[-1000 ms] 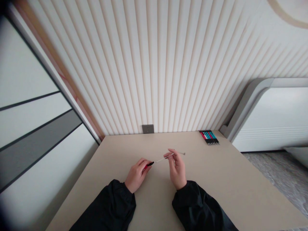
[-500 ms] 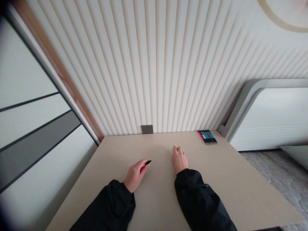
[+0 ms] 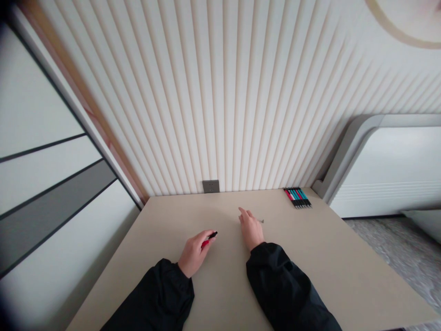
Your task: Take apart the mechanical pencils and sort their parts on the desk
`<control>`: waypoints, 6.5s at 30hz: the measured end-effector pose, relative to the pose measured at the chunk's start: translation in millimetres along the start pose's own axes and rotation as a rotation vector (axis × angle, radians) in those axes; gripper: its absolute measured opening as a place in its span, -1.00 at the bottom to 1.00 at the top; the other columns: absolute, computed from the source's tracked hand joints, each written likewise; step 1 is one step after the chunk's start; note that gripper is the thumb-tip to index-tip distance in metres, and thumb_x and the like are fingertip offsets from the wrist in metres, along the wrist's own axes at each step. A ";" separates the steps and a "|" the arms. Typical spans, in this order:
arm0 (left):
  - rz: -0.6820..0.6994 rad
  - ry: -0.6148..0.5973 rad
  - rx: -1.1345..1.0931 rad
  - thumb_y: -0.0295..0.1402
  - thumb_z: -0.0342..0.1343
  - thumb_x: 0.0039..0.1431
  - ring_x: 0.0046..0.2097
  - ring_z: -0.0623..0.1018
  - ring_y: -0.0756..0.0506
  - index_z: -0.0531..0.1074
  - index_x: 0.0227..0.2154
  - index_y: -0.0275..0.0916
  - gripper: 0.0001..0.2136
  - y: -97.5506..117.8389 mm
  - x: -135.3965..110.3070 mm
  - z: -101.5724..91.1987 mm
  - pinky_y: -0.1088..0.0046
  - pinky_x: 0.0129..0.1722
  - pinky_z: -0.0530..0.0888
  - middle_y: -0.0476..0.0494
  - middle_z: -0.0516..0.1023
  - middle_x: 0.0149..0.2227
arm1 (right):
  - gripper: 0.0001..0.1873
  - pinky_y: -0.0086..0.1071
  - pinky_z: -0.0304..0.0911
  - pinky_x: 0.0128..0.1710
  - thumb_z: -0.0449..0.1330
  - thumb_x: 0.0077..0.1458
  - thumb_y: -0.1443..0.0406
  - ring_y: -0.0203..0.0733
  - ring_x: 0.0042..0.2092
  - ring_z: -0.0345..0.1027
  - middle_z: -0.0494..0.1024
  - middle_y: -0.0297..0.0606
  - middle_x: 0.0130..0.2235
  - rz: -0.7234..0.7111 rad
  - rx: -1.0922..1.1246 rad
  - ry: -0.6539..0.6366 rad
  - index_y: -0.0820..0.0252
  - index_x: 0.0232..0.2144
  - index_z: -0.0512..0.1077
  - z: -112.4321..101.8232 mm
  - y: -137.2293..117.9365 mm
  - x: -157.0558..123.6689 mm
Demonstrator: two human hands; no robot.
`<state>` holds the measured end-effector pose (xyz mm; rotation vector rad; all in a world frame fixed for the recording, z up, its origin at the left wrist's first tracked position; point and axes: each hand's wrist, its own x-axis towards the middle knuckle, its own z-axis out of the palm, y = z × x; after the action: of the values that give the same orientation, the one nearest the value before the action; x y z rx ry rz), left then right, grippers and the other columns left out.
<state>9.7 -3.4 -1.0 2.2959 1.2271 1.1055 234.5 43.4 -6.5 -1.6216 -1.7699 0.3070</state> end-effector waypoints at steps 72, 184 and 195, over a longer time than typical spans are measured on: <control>0.053 -0.312 0.002 -0.28 -0.04 0.30 -0.18 0.58 -0.06 0.42 -0.10 -0.17 -0.79 10.2 0.3 -3.1 0.47 -0.18 0.47 -0.08 0.60 -0.19 | -0.69 -0.18 0.24 -0.12 0.04 0.20 -0.01 -0.10 -0.11 0.46 0.48 -0.13 0.03 0.227 1.342 0.308 0.08 -0.30 0.22 0.4 -72.5 -32.5; 0.040 -0.194 0.359 -0.32 0.00 0.27 -0.38 0.50 -0.06 0.45 -0.37 -0.19 -0.83 -6.3 2.3 -6.7 0.47 -0.39 0.40 -0.06 0.48 -0.41 | -0.69 -0.37 0.26 -0.25 0.08 0.21 0.35 -0.17 -0.27 0.34 0.42 -0.24 -0.26 -0.536 -0.118 -0.248 -0.07 -0.05 0.44 -2.1 -27.2 -37.6; 0.116 -0.221 0.349 -0.40 0.04 0.23 -0.34 0.49 -0.07 0.46 -0.40 -0.20 -0.87 -5.0 3.4 -4.6 0.45 -0.36 0.40 -0.07 0.47 -0.40 | -0.81 -0.44 0.24 -0.34 0.21 0.12 0.16 -0.27 -0.38 0.38 0.53 -0.35 -0.41 -0.182 0.379 -0.300 0.15 -0.41 0.48 8.2 -34.9 -44.3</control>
<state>4.5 1.9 0.7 2.6919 1.2952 0.6869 200.7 -2.5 -6.2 -1.1834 -1.9216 0.7809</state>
